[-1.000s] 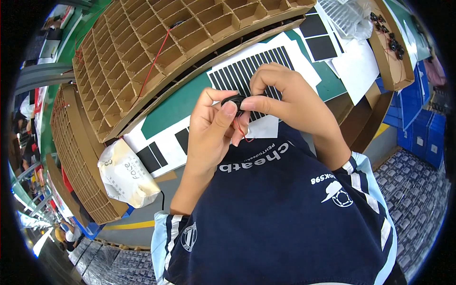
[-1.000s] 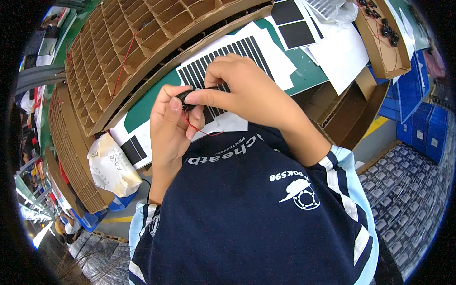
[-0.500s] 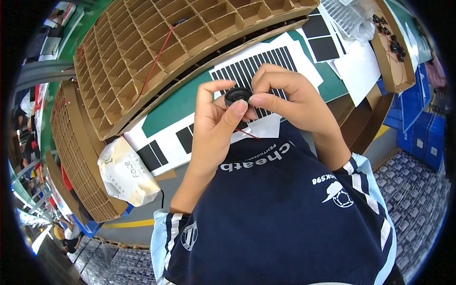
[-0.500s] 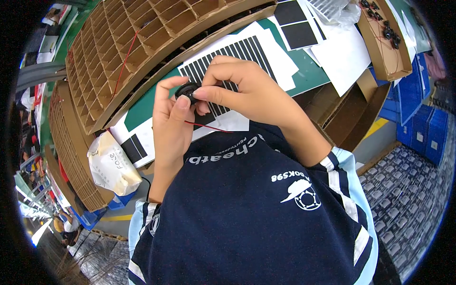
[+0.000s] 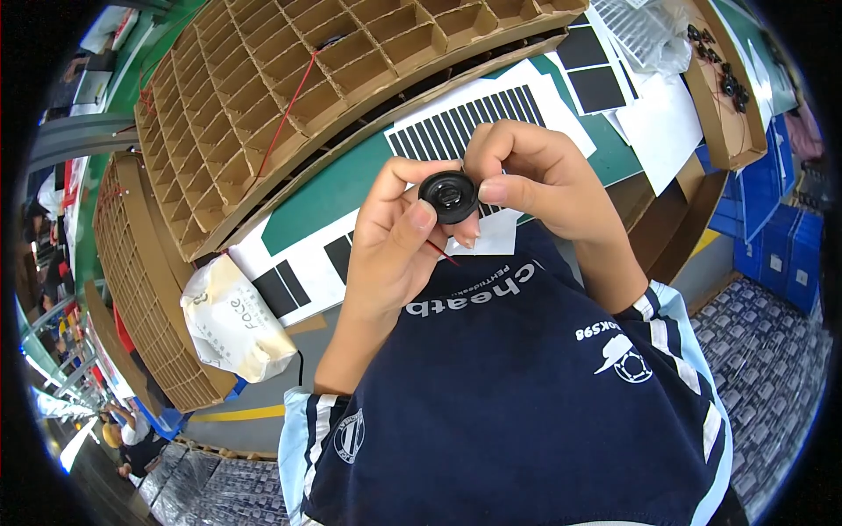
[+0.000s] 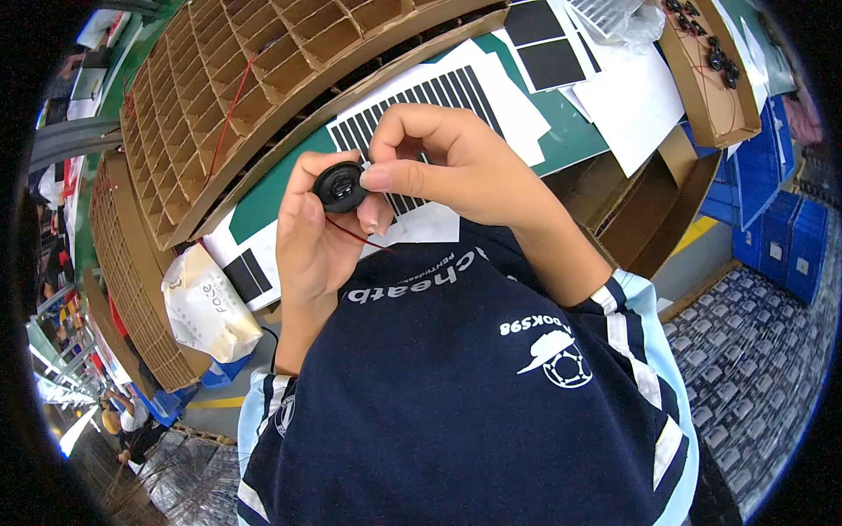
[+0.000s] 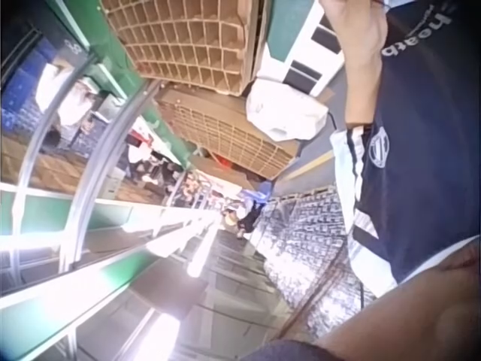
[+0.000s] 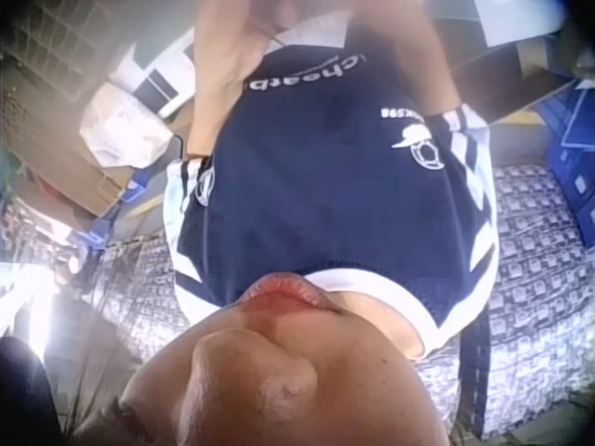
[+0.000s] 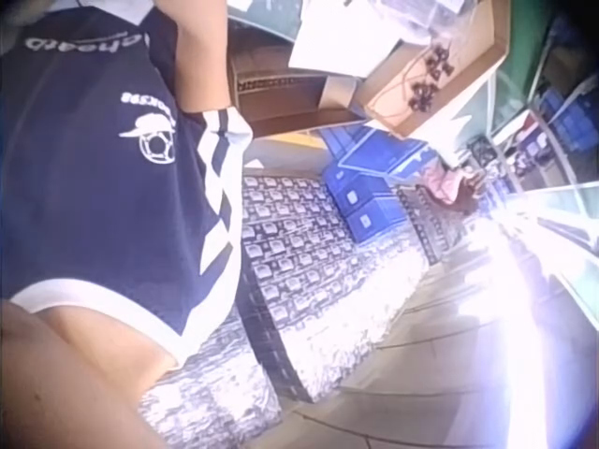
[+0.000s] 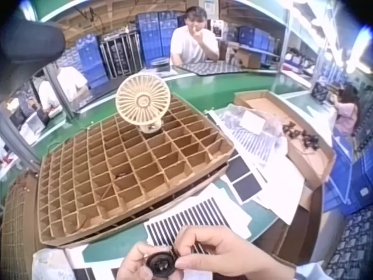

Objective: Assemble small speaker units by snapping plastic caps onto the back of the components at an industrial workbench.

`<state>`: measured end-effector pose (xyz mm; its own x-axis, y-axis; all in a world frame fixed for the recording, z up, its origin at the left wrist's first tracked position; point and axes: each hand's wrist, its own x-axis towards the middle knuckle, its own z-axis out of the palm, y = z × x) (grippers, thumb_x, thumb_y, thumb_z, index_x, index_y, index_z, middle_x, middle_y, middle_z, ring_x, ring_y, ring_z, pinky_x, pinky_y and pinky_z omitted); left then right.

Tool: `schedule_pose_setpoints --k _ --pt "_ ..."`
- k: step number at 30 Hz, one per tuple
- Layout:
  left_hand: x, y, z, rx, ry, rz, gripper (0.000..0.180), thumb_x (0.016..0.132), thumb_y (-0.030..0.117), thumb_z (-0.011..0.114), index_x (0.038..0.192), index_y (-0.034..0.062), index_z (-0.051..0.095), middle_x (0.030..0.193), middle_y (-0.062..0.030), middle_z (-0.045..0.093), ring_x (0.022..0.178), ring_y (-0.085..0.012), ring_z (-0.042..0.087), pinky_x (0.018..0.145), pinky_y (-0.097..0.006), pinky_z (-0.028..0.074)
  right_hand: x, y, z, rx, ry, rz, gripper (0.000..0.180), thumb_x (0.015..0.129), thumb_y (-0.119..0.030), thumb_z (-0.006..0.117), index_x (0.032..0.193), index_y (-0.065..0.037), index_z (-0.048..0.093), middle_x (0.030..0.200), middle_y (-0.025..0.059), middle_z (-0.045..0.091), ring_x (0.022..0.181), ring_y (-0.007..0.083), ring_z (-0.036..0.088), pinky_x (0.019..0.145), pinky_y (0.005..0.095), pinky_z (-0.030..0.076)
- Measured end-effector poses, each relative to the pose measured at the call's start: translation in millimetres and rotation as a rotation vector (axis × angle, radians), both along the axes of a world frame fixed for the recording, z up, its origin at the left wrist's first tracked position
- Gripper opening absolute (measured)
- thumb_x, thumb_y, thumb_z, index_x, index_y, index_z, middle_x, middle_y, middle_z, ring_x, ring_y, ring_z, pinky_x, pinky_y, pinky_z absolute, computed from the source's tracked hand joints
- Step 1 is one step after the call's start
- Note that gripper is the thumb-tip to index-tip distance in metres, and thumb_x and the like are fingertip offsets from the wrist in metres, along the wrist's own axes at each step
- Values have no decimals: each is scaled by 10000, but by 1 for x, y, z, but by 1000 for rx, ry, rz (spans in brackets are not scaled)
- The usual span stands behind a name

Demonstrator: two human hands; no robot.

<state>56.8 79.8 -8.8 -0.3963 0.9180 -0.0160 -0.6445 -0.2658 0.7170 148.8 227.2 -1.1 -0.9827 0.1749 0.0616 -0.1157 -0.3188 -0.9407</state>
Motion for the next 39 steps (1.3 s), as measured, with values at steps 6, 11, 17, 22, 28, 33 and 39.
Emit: schedule_pose_setpoints --k 6,11,17,22,28,33,39 --pt "2 -1 -1 60 -13 -8 401 831 257 557 1089 10 373 825 -120 557 723 -150 549 642 -242 451 -1 -8 -7 -109 53 -5 119 806 -141 555 798 -51 477 806 41 461 748 110 460 659 231 387" --pt "5 -1 6 5 126 124 388 805 135 594 1077 12 346 857 -127 561 786 -165 568 687 -253 465 -3 -17 -7 -338 23 5 129 841 -176 503 837 -56 457 858 45 453 764 108 460 678 232 391" --pt "11 -1 3 57 521 209 396 748 -44 606 1063 15 374 1074 -134 481 967 -143 512 841 -270 411 -7 -31 4 -444 -44 -127 176 883 -228 413 899 -55 441 968 68 448 894 124 461 771 252 396" --pt "14 -1 7 4 592 157 389 747 -19 620 1062 11 394 1078 -124 461 994 -154 495 889 -295 386 -11 -35 8 -296 -101 -180 267 902 -284 345 915 -40 454 954 75 464 855 119 465 774 260 391" --pt "11 3 6 65 541 167 412 750 -1 621 1089 1 387 1083 -107 424 1016 -166 490 895 -299 392 -12 -32 13 -427 -187 -87 401 908 -334 284 970 13 475 905 86 509 807 133 501 746 253 405" --pt "11 1 10 9 554 188 414 750 -3 620 1094 -7 390 1079 -111 444 1030 -166 488 904 -295 388 -12 -31 11 -271 -187 -95 398 917 -305 261 990 24 472 921 100 514 842 151 517 785 276 416" --pt "11 2 6 10 580 188 418 749 -10 618 1103 -4 396 1087 -109 453 1039 -162 484 910 -292 384 -12 -36 1 -432 -150 -141 449 933 -317 199 1007 33 471 943 120 521 847 162 521 780 290 428"
